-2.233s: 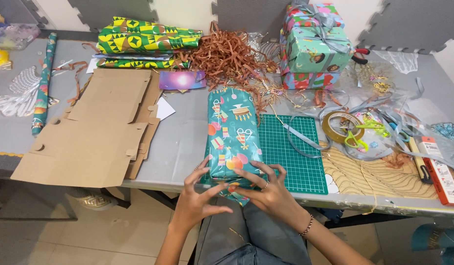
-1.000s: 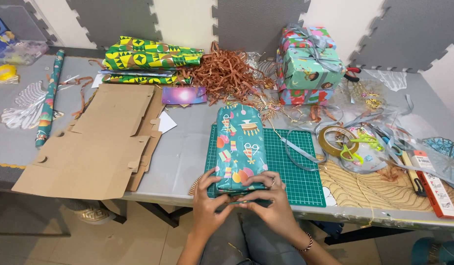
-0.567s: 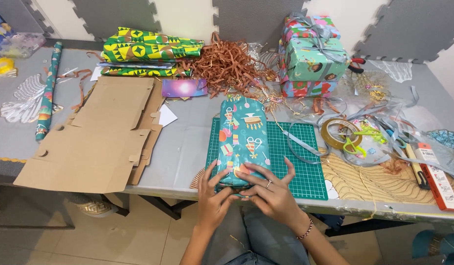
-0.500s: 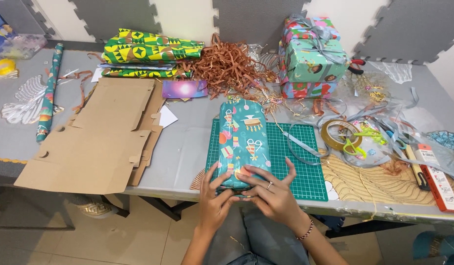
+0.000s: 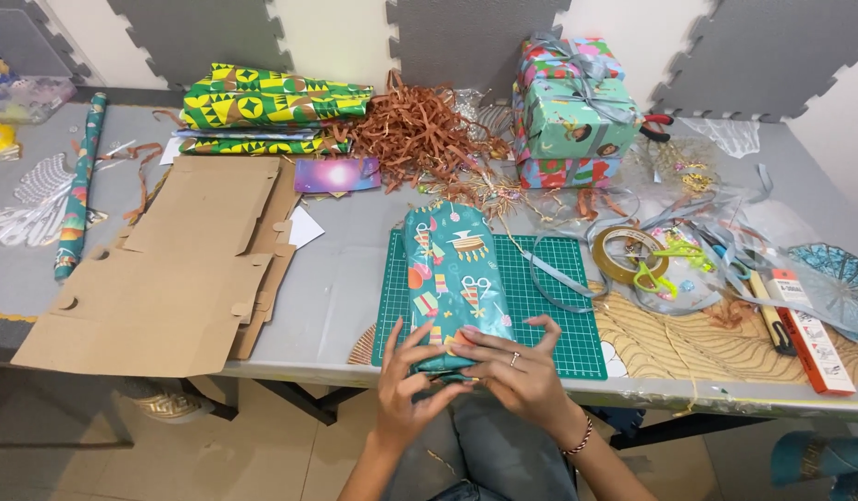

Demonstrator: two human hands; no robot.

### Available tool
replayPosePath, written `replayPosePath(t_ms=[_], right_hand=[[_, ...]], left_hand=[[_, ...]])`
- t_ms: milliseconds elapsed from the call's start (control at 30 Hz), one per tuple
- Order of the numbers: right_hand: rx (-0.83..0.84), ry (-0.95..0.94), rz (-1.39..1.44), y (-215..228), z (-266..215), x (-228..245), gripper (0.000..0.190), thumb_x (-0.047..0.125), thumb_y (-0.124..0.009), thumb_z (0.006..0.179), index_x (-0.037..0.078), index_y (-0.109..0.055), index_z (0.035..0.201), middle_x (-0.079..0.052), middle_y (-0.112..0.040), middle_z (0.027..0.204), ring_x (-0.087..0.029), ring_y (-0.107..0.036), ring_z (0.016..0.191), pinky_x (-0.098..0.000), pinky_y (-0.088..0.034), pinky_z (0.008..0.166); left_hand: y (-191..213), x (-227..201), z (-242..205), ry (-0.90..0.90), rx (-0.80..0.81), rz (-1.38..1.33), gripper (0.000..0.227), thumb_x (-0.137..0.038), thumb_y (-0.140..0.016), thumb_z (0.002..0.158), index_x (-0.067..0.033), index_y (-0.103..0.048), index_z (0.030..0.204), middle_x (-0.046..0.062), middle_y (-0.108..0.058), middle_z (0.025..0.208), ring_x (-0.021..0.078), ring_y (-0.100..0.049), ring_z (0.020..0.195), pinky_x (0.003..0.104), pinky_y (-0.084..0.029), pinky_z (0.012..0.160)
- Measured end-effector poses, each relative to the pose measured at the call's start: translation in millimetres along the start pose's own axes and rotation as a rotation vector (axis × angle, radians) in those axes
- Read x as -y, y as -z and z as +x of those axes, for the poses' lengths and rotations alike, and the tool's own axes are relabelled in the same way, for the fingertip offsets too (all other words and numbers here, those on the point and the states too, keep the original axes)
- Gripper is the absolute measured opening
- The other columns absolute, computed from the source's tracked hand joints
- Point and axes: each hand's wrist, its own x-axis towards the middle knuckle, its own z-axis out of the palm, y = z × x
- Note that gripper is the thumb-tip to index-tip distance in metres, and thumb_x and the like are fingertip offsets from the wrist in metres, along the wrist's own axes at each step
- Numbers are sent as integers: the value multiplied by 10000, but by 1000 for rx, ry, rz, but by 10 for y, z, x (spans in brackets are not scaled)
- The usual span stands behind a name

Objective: The person is wrapping a gift box with patterned paper, using tape and scissors to secure the edges.

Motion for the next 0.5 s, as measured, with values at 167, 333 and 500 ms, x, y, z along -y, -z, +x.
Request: replayPosePath(t_ms=[167, 333, 500], right_hand=[[-35, 41, -54, 7, -132, -32, 152, 161, -654, 1020, 277, -740, 971, 106, -731, 1271, -109, -673, 1247, -473, -215, 995], [-102, 2, -68, -109, -389, -159, 718, 257, -729, 1028, 214, -290, 1594, 124, -754, 1276, -53, -697, 1253, -450, -267, 1048], [-53, -166, 70, -49, -364, -99, 832, 281, -802, 949, 114, -292, 1585, 143, -807, 1125, -99, -742, 1174, -507, -356, 1045]], left_hand=[[0, 50, 45, -16, 65, -54, 480, -196, -868, 853, -120, -488, 1135, 100, -677, 1047, 313, -738, 1078, 731, -361, 1170], [-8, -43, 156, -13, 106, 5, 282, -225, -853, 857, -73, -682, 1021, 81, -669, 928, 239, -729, 981, 706, -364, 1154], [-71, -54, 189, 27, 84, -20, 474, -516, -798, 774, -116, -737, 1020, 26, -661, 870, 194, -688, 887, 717, -336, 1159]])
